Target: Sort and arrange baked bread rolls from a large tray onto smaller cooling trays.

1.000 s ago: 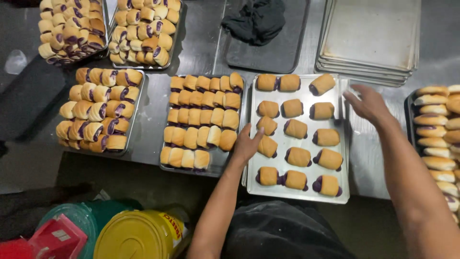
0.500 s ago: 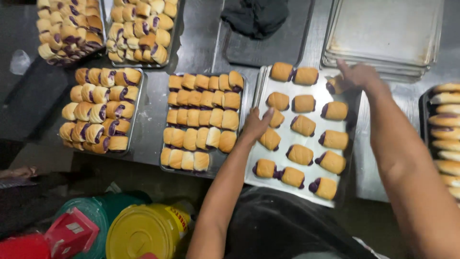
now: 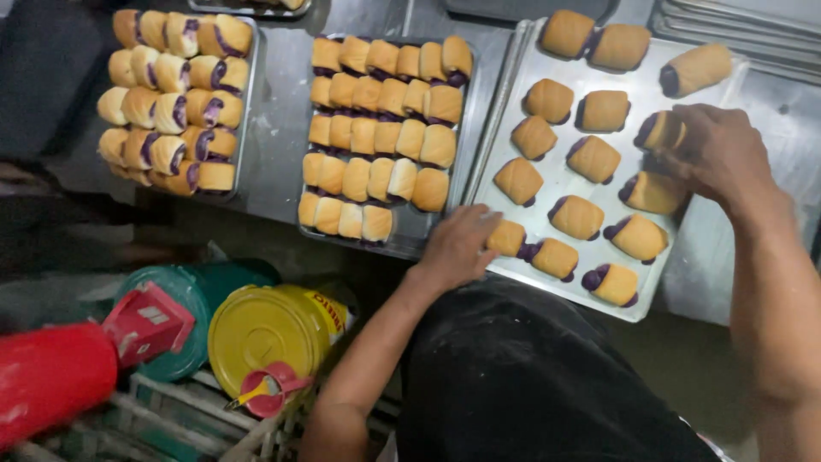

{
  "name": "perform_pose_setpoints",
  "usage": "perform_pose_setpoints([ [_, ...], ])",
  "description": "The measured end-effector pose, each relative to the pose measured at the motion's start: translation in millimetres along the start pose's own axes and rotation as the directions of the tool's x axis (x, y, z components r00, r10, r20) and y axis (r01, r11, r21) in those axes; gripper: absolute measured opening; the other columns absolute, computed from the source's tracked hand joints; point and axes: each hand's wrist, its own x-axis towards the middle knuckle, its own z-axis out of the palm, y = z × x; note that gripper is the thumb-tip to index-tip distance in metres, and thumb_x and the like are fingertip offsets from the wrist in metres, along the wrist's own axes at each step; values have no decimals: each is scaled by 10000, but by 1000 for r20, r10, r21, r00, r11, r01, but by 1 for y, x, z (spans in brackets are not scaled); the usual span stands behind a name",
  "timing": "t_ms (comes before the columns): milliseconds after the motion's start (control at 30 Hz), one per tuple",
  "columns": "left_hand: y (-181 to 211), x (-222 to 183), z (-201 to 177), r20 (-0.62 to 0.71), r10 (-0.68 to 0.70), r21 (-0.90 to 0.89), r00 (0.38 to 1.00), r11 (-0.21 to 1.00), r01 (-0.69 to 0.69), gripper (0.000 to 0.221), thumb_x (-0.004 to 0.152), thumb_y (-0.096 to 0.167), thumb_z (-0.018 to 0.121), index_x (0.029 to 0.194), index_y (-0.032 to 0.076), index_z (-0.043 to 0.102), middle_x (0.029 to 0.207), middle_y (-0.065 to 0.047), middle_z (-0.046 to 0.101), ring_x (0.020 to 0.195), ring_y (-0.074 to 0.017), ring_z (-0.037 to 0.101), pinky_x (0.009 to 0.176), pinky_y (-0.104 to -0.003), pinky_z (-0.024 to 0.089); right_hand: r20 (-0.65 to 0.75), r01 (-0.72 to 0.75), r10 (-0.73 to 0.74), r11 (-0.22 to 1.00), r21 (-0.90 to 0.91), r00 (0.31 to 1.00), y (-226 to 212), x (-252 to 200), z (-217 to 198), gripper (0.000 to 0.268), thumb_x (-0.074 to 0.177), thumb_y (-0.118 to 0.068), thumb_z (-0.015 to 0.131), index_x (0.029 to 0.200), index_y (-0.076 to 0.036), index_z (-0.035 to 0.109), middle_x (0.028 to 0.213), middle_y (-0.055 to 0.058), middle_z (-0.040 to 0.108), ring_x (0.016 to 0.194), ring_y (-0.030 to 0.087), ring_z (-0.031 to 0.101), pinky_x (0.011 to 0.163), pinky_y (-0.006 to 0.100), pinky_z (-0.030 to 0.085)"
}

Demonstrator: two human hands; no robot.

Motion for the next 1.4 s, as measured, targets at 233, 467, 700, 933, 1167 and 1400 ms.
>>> perform_pose_setpoints([
  [233,24,17,22,197,134,259,971,948,-183,628,702,187,793,1307,147,630,1279,-103,628,1120,-325,586,793,-495,490,104,-81,89,993,-84,991,13,18,22,705,779,-343,815,1413,-130,590,1191,156,709,1067,464,662,832,558,558],
  [467,33,0,17,119,17,349,993,935,-58,531,644,121,764,1158,82,639,1062,-122,599,1021,-329,590,819,-478,509,-50,-40,26,952,-304,998,-2,17,29,754,766,-425,835,1458,-200,639,1106,113,728,997,364,683,756,463,572],
  [700,30,-6,7,167,-235,91,958,971,222,524,721,210,789,1171,18,601,1127,-210,589,1116,-416,565,901,-529,498,-49,-178,206,925,336,977,101,36,124,393,897,-384,789,1050,-42,671,986,116,703,877,315,645,776,375,534],
  [933,-21,-17,23,280,-321,-686,905,592,422,679,839,182,791,1446,15,538,1094,-215,724,967,-302,711,836,-393,577,313,-535,544,315,784,778,87,35,117,609,1124,-604,477,1317,-29,527,1220,100,644,1134,288,635,529,605,456],
  [1167,-34,-47,-24,284,-361,-958,888,-72,278,534,1035,149,682,1513,-26,519,1070,-81,702,901,-228,722,741,-359,605,156,-106,276,-188,976,949,-30,4,78,463,1214,-399,339,1455,-16,438,1360,150,584,1312,383,599,1071,517,490],
  [1400,-89,-58,-64,141,-306,-972,942,-223,73,579,1087,233,635,1579,-7,445,957,-142,696,884,-289,748,792,-420,628,77,-45,298,-114,992,951,-145,-21,48,374,1177,-148,432,1497,42,394,1324,265,559,1262,519,551,1073,631,414],
])
